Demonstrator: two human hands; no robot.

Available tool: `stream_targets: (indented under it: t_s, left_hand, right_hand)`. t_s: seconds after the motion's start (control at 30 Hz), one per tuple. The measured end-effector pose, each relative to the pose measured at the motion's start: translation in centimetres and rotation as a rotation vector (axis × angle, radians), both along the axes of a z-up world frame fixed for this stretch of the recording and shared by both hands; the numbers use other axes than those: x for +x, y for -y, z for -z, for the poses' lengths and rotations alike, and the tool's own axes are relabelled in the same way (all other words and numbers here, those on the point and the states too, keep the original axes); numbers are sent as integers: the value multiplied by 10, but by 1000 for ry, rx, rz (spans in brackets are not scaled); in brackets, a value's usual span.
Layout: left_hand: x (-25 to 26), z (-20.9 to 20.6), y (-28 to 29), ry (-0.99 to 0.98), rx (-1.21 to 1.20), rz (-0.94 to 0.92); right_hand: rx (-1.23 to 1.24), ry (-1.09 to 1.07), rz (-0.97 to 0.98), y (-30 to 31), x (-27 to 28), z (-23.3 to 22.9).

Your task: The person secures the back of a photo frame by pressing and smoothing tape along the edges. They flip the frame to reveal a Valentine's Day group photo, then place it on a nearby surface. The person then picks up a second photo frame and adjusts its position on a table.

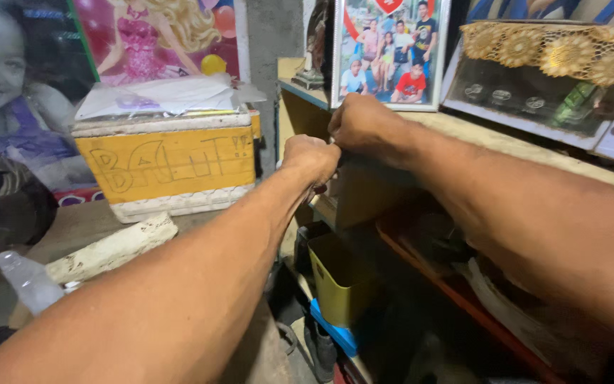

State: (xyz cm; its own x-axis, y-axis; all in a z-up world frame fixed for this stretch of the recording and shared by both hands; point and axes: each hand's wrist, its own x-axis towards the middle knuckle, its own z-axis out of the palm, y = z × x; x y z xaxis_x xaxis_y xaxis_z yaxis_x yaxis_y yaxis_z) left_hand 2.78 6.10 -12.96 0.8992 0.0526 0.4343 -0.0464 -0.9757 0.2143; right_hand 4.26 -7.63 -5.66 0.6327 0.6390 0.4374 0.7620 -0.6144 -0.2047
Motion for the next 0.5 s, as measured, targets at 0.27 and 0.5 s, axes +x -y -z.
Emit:
stream_targets:
  t_s: [0.27, 0.5]
  left_hand:
    - [-89, 36, -40, 300, -688, -181]
    - [-237, 60, -76, 198, -699, -423]
  right_hand:
    - [-408, 113, 75, -56, -61, -7]
    - [-234, -322, 22, -133, -151, 61]
